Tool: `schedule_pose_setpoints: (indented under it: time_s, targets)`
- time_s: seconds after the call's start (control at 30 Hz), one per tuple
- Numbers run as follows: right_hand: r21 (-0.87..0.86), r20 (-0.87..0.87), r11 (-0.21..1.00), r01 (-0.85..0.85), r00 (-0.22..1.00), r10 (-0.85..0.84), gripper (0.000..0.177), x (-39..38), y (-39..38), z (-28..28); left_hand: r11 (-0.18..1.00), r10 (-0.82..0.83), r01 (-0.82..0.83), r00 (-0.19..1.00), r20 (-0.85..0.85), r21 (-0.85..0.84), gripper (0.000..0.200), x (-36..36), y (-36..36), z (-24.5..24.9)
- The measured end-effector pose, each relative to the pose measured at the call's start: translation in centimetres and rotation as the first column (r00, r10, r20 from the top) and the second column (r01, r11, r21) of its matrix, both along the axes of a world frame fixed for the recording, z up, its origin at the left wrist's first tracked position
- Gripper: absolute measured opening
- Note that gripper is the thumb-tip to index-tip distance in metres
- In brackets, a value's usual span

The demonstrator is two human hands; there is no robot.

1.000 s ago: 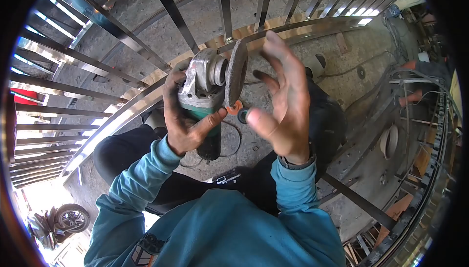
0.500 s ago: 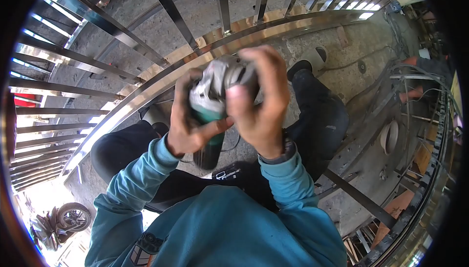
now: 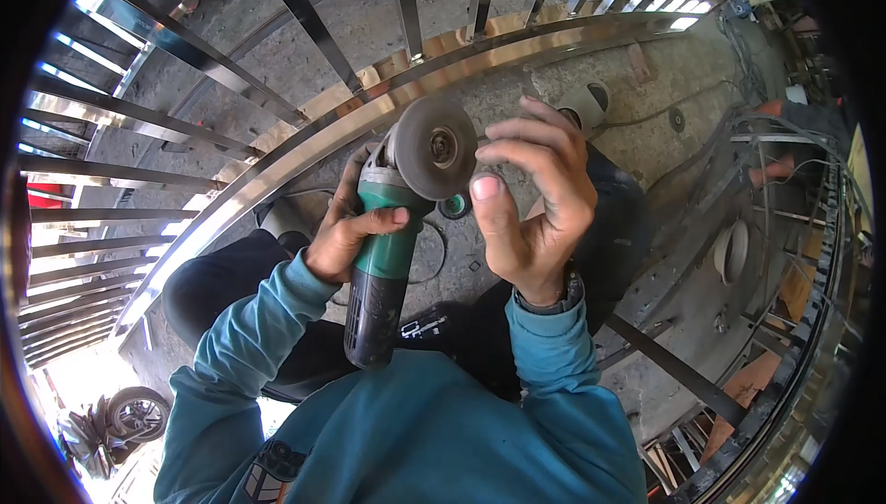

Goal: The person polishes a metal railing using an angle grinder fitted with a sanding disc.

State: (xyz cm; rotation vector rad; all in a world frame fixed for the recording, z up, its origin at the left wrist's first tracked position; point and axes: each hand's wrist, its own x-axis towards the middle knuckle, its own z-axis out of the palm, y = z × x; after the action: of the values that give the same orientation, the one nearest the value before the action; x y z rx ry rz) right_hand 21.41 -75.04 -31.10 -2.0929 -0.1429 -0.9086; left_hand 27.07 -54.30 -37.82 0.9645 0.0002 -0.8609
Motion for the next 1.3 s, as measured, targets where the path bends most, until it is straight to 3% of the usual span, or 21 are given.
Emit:
schedule_pose_setpoints:
  time_s: [0.03,0.1,0.23,0.27,0.37,0.4,0.43,0.5,0.57,0.63,0.67,0.7,0.77,0.8,0.83,0.9,1.03,1.17,1.2,1.23,1.3]
  targets:
    - [0.002,-0.002,1.0,-0.003,1.0,0.003,0.024,0.1,0.0,-0.2,1.0,0.003,-0.003,1.0,-0.002,0.002,0.1,0.1,0.0,0.1]
    - [-0.182,-0.032,0.981,0.069,0.997,-0.076,0.026,0.2,0.0,-0.4,0.999,0.034,-0.035,0.995,-0.097,-0.012,0.099,0.2,0.1,0.4]
    - [-0.282,-0.145,0.952,0.116,0.976,-0.162,0.032,0.4,1.0,-1.4,0.999,0.038,-0.041,0.991,-0.126,-0.019,0.099,0.4,0.1,0.1]
    - [-0.334,-0.195,0.936,0.109,0.964,-0.182,0.041,0.5,1.1,-2.0,0.999,0.034,-0.035,0.992,-0.123,-0.011,0.099,0.5,0.1,0.2]
    - [-0.344,-0.283,0.936,0.077,0.942,-0.181,0.05,0.8,2.4,-2.8,0.999,0.042,-0.045,0.99,-0.137,-0.015,0.099,0.4,0.0,0.2]
    - [-0.235,-0.304,0.972,0.005,0.95,-0.078,0.057,0.8,2.4,-3.2,0.998,0.056,-0.061,0.986,-0.154,-0.028,0.1,0.4,0.0,0.1]
    - [-0.233,-0.311,0.972,0.001,0.947,-0.076,0.057,0.9,2.2,-3.2,0.998,0.058,-0.063,0.985,-0.162,-0.026,0.1,0.4,0.1,0.0]
    - [0.115,-0.335,0.993,-0.037,0.939,0.074,0.058,0.9,1.4,-3.1,0.999,0.052,-0.049,0.977,-0.205,0.016,0.102,0.4,0.2,-0.1]
    - [0.032,-0.309,0.999,0.0,0.951,0.01,0.056,1.2,1.5,-3.5,0.998,0.058,-0.055,0.976,-0.21,0.022,0.105,0.2,0.1,-0.7]
    - [-0.224,-0.254,0.974,0.013,0.965,-0.071,0.052,1.4,2.2,-4.2,0.997,0.076,-0.075,0.982,-0.172,0.015,0.108,0.2,0.1,-0.8]
    - [-0.055,-0.274,0.996,-0.065,0.96,0.048,0.049,1.5,1.9,-4.6,0.997,0.061,-0.053,0.983,-0.176,0.048,0.11,0.3,0.3,-0.5]
    - [-0.046,-0.297,0.997,-0.065,0.954,0.049,0.049,1.3,2.0,-4.5,0.997,0.048,-0.034,0.978,-0.202,0.07,0.11,0.2,0.3,-0.3]
    - [0.17,-0.346,0.983,0.072,0.938,-0.009,0.046,1.5,2.1,-4.0,0.996,0.042,-0.027,0.981,-0.189,0.083,0.112,0.1,0.3,-0.3]
    - [-0.112,-0.267,0.989,0.098,0.956,-0.125,0.041,1.6,2.0,-4.9,0.996,0.043,-0.027,0.979,-0.201,0.084,0.112,0.1,0.4,-0.3]
    - [-0.114,-0.276,0.989,0.093,0.954,-0.121,0.041,1.4,1.9,-5.1,0.998,0.039,-0.027,0.98,-0.195,0.063,0.113,0.1,0.4,-0.3]
    - [0.154,-0.322,0.987,-0.048,0.942,0.096,0.04,1.4,1.6,-4.8,0.999,0.038,-0.03,0.981,-0.189,0.046,0.113,0.1,0.4,-0.5]
    - [0.092,-0.332,0.995,0.031,0.943,0.001,0.045,1.8,1.4,-5.1,0.997,0.055,-0.045,0.985,-0.162,0.065,0.115,0.0,0.2,-0.4]
    - [0.262,-0.269,0.962,-0.072,0.952,0.145,0.046,2.2,2.5,-5.9,0.993,0.076,-0.059,0.983,-0.165,0.102,0.118,0.0,0.1,-0.4]
    - [0.42,-0.315,0.906,-0.054,0.928,0.201,0.048,2.2,2.5,-6.4,0.993,0.079,-0.062,0.983,-0.167,0.103,0.118,0.0,0.2,-0.5]
    - [0.419,-0.318,0.906,-0.056,0.926,0.204,0.048,2.3,2.7,-6.8,0.995,0.058,-0.042,0.982,-0.177,0.096,0.119,-0.1,0.2,-0.7]
    - [0.753,-0.289,0.654,0.079,0.932,0.22,0.049,2.7,3.6,-7.6,0.996,0.042,-0.026,0.981,-0.188,0.086,0.119,-0.3,0.1,-1.2]
